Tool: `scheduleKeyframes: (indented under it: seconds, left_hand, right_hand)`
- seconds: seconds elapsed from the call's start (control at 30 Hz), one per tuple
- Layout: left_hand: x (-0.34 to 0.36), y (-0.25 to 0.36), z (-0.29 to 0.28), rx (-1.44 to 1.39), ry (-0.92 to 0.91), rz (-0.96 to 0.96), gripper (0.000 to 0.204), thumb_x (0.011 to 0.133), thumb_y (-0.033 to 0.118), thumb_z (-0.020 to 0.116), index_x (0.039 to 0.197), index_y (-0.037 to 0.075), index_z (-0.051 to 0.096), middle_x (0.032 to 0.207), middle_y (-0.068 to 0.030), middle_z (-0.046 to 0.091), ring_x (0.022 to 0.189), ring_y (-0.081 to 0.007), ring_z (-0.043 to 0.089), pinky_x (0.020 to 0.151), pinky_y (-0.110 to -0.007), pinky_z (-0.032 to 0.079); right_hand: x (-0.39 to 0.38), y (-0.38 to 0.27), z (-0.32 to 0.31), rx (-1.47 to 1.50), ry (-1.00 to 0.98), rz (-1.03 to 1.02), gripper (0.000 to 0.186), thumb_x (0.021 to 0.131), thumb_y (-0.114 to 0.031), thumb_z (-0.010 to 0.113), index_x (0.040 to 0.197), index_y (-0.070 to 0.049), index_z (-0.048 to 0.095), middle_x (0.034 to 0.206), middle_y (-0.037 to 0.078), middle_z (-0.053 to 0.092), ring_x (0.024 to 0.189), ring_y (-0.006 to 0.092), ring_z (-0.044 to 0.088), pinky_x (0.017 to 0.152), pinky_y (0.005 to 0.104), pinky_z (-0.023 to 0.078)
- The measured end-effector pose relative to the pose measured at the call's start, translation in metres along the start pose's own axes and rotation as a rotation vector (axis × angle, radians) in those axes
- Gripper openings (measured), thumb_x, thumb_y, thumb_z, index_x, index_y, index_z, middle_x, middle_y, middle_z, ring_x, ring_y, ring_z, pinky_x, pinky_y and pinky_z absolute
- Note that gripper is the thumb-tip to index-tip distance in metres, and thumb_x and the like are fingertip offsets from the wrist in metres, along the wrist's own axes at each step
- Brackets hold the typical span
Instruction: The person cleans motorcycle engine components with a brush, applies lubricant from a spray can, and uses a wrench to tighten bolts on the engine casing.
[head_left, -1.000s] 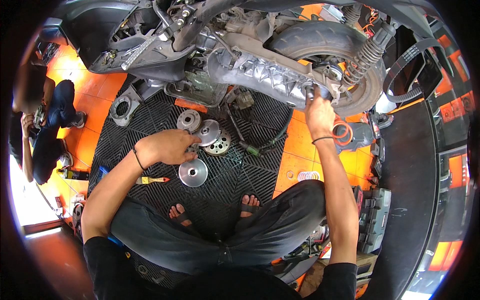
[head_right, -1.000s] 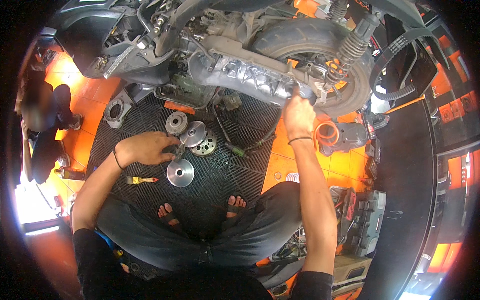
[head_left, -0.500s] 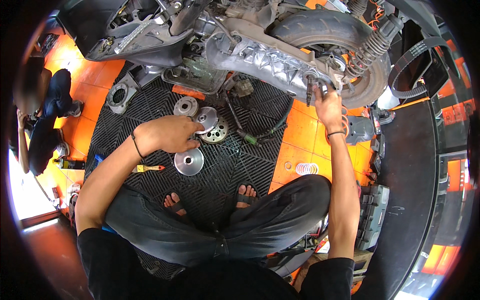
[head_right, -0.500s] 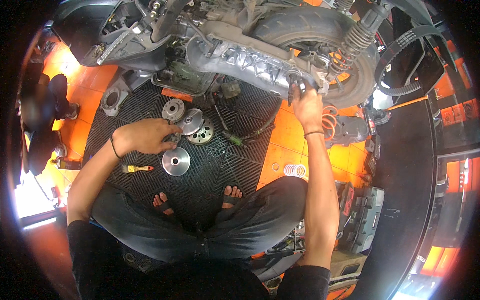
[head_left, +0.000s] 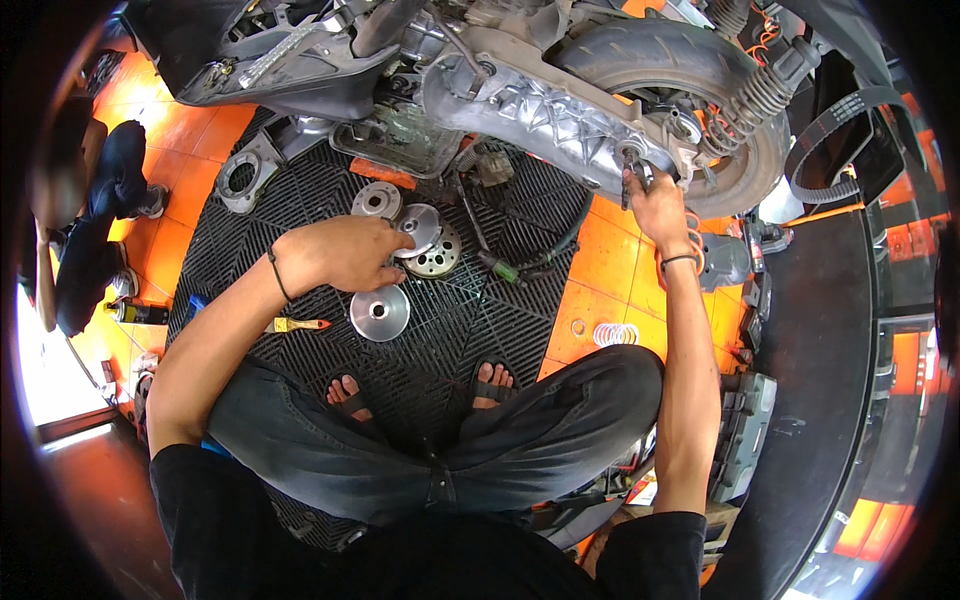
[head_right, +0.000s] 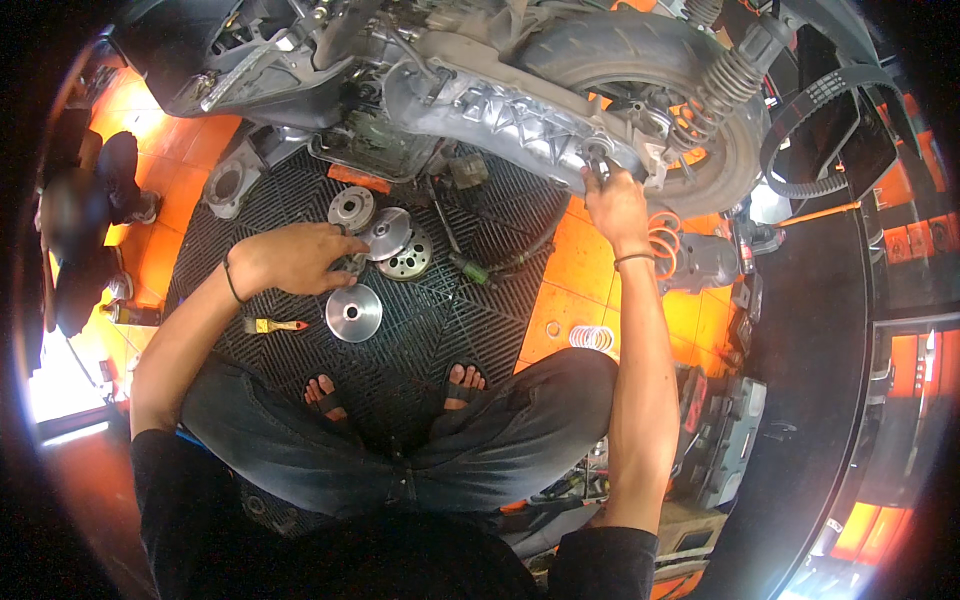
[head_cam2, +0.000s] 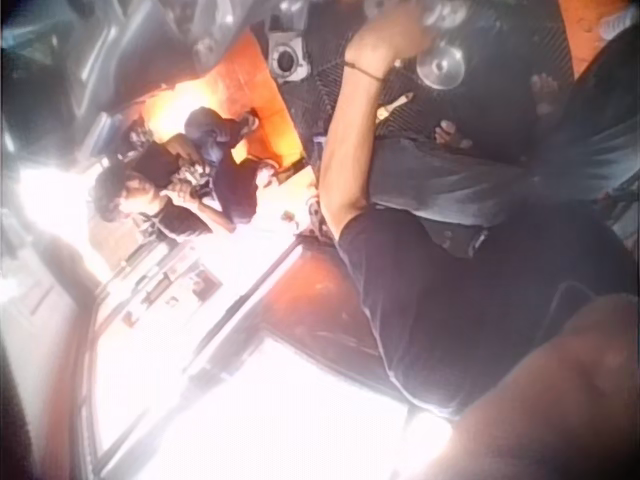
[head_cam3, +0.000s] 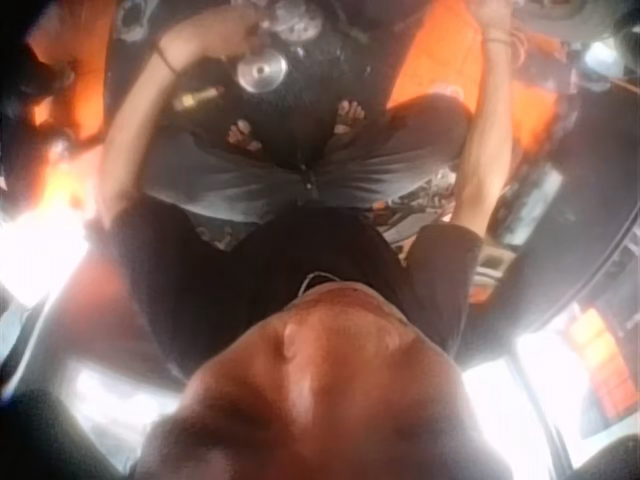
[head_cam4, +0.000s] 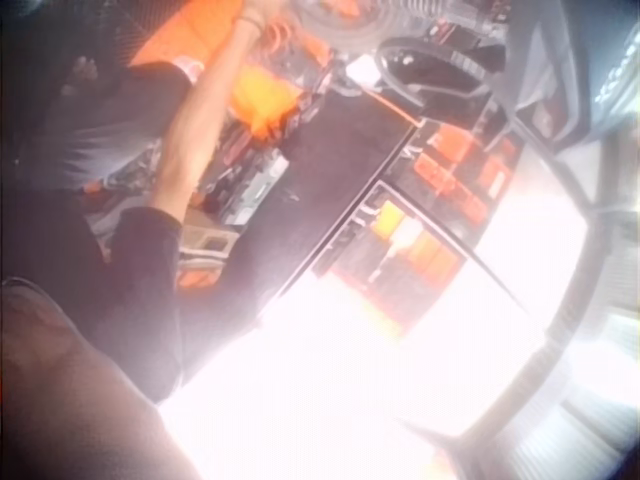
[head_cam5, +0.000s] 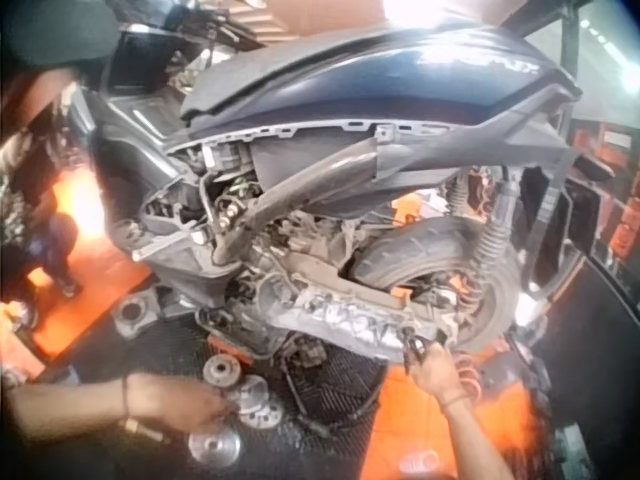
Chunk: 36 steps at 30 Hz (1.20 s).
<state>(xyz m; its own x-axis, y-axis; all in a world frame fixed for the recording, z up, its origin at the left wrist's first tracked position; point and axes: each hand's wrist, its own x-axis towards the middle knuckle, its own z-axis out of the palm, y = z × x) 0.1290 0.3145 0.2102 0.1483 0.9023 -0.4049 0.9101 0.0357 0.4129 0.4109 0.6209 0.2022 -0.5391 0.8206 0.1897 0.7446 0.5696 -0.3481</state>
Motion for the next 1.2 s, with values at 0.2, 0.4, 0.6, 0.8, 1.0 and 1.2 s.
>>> scheduleKeyframes:
  seconds: [0.2,0.4,0.6,0.8,1.0,1.2]
  left_hand:
    - [0.000,0.001,-0.001,-0.010,-0.005,-0.017,0.050,0.091,0.030,0.066,0.132,0.002,0.058,0.105,-0.0240,0.068,0.105,-0.0399,0.065,0.091,-0.048,0.051]
    - [0.001,0.002,-0.002,-0.015,-0.026,-0.034,0.050,0.091,0.029,0.066,0.132,0.002,0.058,0.106,-0.0240,0.068,0.106,-0.0396,0.064,0.092,-0.048,0.050]
    - [0.000,0.001,-0.002,-0.005,-0.027,-0.039,0.050,0.091,0.030,0.066,0.132,0.002,0.059,0.107,-0.0227,0.067,0.106,-0.0391,0.064,0.092,-0.047,0.050]
    - [0.000,-0.001,-0.001,-0.010,-0.020,-0.035,0.050,0.091,0.031,0.065,0.133,0.003,0.058,0.108,-0.0216,0.067,0.107,-0.0378,0.064,0.093,-0.046,0.050]
    - [0.002,-0.004,0.003,-0.001,0.005,-0.015,0.051,0.092,0.032,0.065,0.133,0.003,0.058,0.107,-0.0213,0.067,0.107,-0.0378,0.064,0.093,-0.046,0.050]
    - [0.002,-0.006,0.004,0.002,0.012,-0.014,0.051,0.092,0.033,0.065,0.132,0.003,0.059,0.106,-0.0215,0.067,0.107,-0.0376,0.064,0.092,-0.046,0.050]
  right_hand:
    - [0.004,0.003,0.005,0.072,0.020,-0.006,0.042,0.092,-0.034,0.065,0.114,0.001,0.067,0.097,0.032,0.068,0.099,0.0492,0.064,0.089,0.0534,0.050]
    - [0.004,0.007,0.005,0.002,0.016,0.017,0.042,0.092,-0.034,0.064,0.115,0.001,0.067,0.097,0.031,0.068,0.100,0.0491,0.064,0.089,0.0531,0.051]
    - [0.002,0.007,0.003,-0.103,0.006,0.067,0.043,0.091,-0.033,0.065,0.114,0.003,0.066,0.096,0.032,0.068,0.102,0.0492,0.064,0.090,0.0537,0.051]
    - [0.002,0.005,0.005,-0.084,-0.027,0.086,0.045,0.091,-0.033,0.066,0.111,0.007,0.065,0.097,0.034,0.067,0.102,0.0490,0.064,0.090,0.0530,0.051]
    - [0.002,-0.005,0.005,-0.011,0.017,0.058,0.038,0.092,-0.030,0.065,0.112,0.003,0.066,0.084,0.030,0.068,0.093,0.0467,0.067,0.086,0.0516,0.052]
    - [0.002,-0.009,0.006,0.034,0.042,0.018,0.037,0.094,-0.030,0.063,0.120,-0.004,0.066,0.087,0.027,0.070,0.093,0.0464,0.067,0.084,0.0535,0.051]
